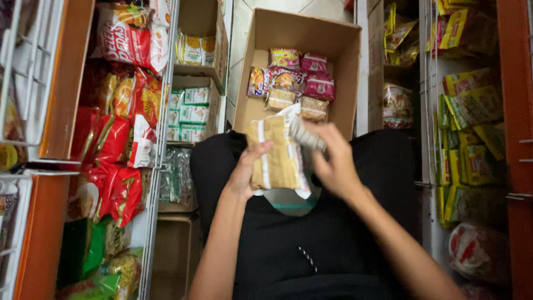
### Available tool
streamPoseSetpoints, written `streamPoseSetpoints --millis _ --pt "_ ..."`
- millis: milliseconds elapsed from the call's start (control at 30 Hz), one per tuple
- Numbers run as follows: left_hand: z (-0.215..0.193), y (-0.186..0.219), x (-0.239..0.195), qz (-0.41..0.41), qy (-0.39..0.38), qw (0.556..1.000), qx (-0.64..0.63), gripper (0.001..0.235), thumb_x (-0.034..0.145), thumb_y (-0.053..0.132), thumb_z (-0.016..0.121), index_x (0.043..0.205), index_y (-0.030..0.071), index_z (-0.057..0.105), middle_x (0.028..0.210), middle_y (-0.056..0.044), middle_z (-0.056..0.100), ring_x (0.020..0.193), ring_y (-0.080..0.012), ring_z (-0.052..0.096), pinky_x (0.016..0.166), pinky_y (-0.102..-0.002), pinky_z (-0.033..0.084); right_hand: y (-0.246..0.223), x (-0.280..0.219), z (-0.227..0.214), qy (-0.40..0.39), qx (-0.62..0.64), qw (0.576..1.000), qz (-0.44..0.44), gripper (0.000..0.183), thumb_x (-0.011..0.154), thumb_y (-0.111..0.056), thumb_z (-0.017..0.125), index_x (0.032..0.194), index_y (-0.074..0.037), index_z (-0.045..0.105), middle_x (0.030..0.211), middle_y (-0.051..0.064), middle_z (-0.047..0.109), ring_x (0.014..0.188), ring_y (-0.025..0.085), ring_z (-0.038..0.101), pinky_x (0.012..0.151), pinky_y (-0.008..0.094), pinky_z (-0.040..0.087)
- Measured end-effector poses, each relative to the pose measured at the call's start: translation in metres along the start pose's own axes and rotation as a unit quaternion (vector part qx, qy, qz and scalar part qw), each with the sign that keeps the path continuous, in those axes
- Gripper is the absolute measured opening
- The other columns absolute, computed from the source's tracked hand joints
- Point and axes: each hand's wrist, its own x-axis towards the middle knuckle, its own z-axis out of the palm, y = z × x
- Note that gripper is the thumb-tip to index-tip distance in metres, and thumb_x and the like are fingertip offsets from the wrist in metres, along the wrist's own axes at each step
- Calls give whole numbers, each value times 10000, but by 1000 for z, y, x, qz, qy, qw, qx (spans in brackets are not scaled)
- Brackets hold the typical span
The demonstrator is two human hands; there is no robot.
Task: The person wipes individual packets of instant noodles with a cloth before placing them into a cardboard box and then returns them to the store shelf.
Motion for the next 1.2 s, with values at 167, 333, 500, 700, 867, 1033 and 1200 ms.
streamPoseSetpoints --millis 167,333,500,700,867,1033,1200 --pt "3 -4 5 6 4 997 -82 511 988 328 654 1374 7 558 1196 -144 707 1029 -252 726 901 -413 610 1 7 -3 -33 -7 999 -13 529 839 154 589 1331 -36 627 1225 169 629 1162 299 649 998 339 514" --pt "-4 7 0 62 12 987 -149 555 968 355 646 1390 8 552 1230 -153 706 1072 -266 726 950 -427 601 -3 -31 -12 -124 9 992 -25 544 787 146 581 1299 -25 644 1222 159 650 1169 294 637 1014 349 489" --pt "-3 -2 1 -29 -22 991 -126 597 970 365 672 1412 -17 548 1242 -170 697 1072 -273 713 959 -430 594 21 -41 -9 -40 159 978 129 393 968 65 546 1353 8 592 1284 93 662 1140 179 634 1008 305 500" --pt "15 -24 20 -44 74 992 89 604 932 391 690 1362 -11 559 1186 -161 719 1014 -265 730 884 -416 610 44 -31 16 76 408 819 396 305 1030 -108 548 1324 -35 582 1116 55 697 957 120 679 823 310 567" --pt "10 -25 22 106 68 981 148 582 971 429 701 1405 59 585 1262 -38 696 1121 -112 682 950 -272 544 46 -26 23 82 300 907 285 337 1017 -37 594 1352 -7 588 1169 52 685 1051 121 648 922 299 534" --pt "11 -26 21 25 39 998 45 521 1035 459 658 1281 3 608 1010 -112 671 850 -210 676 743 -371 554 17 -37 26 17 13 999 35 483 881 85 602 1350 -32 620 1234 128 670 1164 282 644 1027 376 513" --pt "7 -6 13 14 -11 988 -152 502 996 434 595 1279 19 613 1084 -133 721 937 -227 728 855 -375 609 -16 -40 25 -75 -112 987 -86 634 725 77 701 1317 -148 681 1220 178 652 1047 345 612 922 412 525"
